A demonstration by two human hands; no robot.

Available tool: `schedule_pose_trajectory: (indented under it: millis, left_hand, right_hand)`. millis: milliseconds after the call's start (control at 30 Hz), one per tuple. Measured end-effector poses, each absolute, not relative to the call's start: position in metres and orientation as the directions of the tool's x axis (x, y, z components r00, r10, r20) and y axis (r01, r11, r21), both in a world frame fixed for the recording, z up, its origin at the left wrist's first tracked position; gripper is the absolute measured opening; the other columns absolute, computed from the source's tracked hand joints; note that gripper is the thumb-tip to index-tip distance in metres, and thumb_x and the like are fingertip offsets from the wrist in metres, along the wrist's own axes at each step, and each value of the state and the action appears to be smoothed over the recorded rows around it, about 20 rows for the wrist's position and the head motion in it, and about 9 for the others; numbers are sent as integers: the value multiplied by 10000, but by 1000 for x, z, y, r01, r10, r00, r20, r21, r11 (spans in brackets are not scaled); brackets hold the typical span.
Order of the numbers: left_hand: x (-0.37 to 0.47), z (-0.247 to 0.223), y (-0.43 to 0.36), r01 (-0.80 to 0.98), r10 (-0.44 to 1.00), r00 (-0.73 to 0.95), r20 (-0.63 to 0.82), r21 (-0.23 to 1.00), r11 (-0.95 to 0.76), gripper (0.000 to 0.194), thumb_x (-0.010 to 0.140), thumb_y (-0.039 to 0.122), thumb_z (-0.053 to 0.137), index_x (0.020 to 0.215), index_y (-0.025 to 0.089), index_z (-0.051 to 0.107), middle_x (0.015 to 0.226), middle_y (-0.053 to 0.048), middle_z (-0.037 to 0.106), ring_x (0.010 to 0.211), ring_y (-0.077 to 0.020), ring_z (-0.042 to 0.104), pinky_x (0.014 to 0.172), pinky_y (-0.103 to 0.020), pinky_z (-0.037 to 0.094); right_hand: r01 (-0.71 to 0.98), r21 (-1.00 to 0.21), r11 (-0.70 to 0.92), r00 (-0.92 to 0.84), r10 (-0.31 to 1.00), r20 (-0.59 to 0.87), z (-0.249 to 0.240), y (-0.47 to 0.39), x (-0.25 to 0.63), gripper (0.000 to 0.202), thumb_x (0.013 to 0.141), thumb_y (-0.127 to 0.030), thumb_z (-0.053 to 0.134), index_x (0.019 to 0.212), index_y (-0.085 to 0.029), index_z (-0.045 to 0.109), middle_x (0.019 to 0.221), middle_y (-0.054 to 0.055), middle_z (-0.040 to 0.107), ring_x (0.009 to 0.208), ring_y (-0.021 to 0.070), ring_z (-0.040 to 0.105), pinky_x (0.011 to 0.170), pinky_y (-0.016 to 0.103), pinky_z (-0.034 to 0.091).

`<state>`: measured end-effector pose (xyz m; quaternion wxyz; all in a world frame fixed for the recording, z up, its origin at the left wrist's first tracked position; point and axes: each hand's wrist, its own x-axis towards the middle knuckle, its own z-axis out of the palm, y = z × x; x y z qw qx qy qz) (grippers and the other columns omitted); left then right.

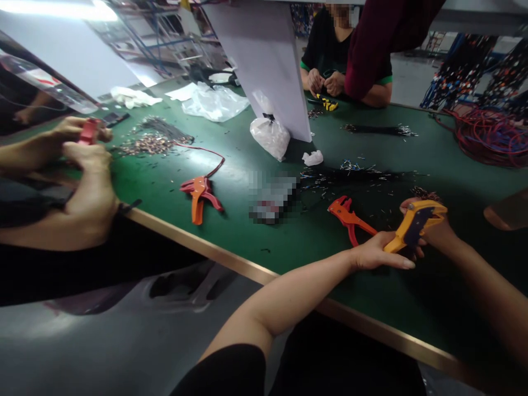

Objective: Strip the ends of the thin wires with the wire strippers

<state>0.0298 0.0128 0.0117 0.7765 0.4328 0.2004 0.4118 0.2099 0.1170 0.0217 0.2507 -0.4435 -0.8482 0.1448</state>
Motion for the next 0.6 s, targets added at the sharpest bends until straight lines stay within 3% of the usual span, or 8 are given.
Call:
schedule_pose_trajectory:
  millis: [133, 233, 367, 467, 600]
  left_hand:
    - [29, 14, 13, -491, 868, 497, -13, 820, 294, 599, 563, 325, 929, 1115, 173, 752, 893, -45, 732, 836, -185, 653, 896, -363, 496]
    - [28, 16, 14, -570, 912, 408, -37, 770, 286, 663, 543, 315, 922, 1161, 166, 732, 853, -41, 736, 812, -200, 676, 897, -380, 501]
    - [27, 15, 18, -641, 941, 339, -19, 727, 245, 656, 593, 302, 873, 1211, 158, 706, 842, -52, 745, 807, -209, 688, 881, -374, 506]
    - [28, 11, 20, -652, 941, 337, -3, 721, 235, 621, 601, 302, 875, 1183, 158, 713, 900, -73, 754, 803, -203, 684, 861, -373, 516]
    - [29, 11, 17, -612, 922, 386, -21, 742, 273, 599, 567, 302, 916, 1121, 172, 731, 1126, -124, 746, 864, -208, 679, 891, -399, 528]
  right_hand:
    - [630, -618, 470, -398, 879, 263, 43, 92, 235, 162, 866, -370, 631, 851, -233, 716, 799, 37, 783, 700, 230, 729, 630, 342, 567]
    - [559, -724, 404, -363, 904, 225, 55, 69, 248, 275, 871, -507, 672, 894, -242, 741, 726, 24, 772, 596, 192, 706, 560, 308, 579]
    - [525, -758, 387, -334, 913, 235, 64, 35, 262, 381, 842, -636, 691, 813, -260, 749, 647, 19, 759, 551, 189, 709, 496, 289, 581]
    - [491, -782, 383, -274, 920, 279, 67, 17, 268, 366, 821, -640, 719, 763, -281, 753, 626, 16, 753, 555, 198, 717, 474, 286, 572]
    - [342, -868, 360, -87, 932, 352, 68, 8, 270, 238, 842, -560, 740, 792, -328, 754, 647, 1, 738, 612, 200, 715, 555, 312, 592]
